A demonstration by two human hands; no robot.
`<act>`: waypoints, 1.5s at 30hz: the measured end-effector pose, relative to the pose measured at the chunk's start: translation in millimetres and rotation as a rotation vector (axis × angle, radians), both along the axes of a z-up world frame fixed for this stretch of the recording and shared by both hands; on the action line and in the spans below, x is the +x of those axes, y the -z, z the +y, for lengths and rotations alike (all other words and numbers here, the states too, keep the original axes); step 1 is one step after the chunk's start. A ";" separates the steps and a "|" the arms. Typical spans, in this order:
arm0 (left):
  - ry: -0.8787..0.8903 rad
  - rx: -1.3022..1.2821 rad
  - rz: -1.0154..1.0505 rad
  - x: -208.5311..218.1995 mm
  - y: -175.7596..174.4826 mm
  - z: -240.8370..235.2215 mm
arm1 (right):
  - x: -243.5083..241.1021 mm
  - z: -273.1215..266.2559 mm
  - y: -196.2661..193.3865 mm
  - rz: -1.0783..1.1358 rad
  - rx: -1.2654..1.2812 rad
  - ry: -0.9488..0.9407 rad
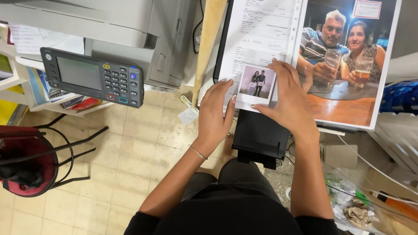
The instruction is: Preparing and assembling personalized gift items, including tying ribbons and checking photo prints.
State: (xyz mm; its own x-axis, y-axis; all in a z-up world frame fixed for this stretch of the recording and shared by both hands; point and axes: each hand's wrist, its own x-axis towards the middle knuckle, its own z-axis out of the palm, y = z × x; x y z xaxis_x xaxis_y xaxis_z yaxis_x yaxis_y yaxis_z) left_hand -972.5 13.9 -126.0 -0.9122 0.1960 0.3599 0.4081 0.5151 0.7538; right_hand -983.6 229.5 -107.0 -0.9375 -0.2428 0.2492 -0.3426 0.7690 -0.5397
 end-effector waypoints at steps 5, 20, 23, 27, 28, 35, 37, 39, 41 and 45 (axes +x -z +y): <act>0.004 -0.023 -0.013 -4.7 -0.5 3.1 | 1.3 -4.6 -13.0 -0.040 -0.011 -0.002; 0.003 -0.063 0.005 -2.6 -6.2 5.9 | -3.3 -4.8 8.6 0.084 0.094 0.038; -0.005 -0.050 -0.004 -4.7 -5.9 5.5 | -9.1 -3.7 16.2 0.164 0.160 0.052; -0.012 -0.025 -0.001 -7.0 -11.5 5.7 | -19.1 -0.8 17.2 0.191 0.109 0.041; -0.011 -0.016 0.012 -7.6 -11.9 5.7 | -22.0 0.8 19.3 0.202 0.106 0.043; -0.022 -0.018 0.018 -13.9 -10.7 4.6 | -38.8 5.8 3.3 0.102 0.045 -0.030; -0.027 -0.010 0.023 -15.0 -8.5 5.2 | -40.3 8.8 -0.5 0.093 0.088 -0.056; -0.026 -0.017 0.023 -16.3 -8.0 6.0 | -39.0 8.9 -3.9 0.087 0.094 -0.059; -0.024 -0.025 0.024 -17.6 -7.3 7.3 | -37.5 8.4 -8.1 0.080 0.098 -0.061; -0.025 -0.041 0.022 -19.2 -6.0 9.1 | -35.7 9.7 0.3 0.090 0.096 -0.050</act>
State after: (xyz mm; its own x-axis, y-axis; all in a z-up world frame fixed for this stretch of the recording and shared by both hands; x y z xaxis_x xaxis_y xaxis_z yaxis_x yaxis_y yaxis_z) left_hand -991.7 22.9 -120.1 -0.9087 0.1884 0.3725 0.4114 0.5551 0.7229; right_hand -1019.2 239.2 -107.3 -0.8987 -0.3155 0.3046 -0.4253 0.7965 -0.4298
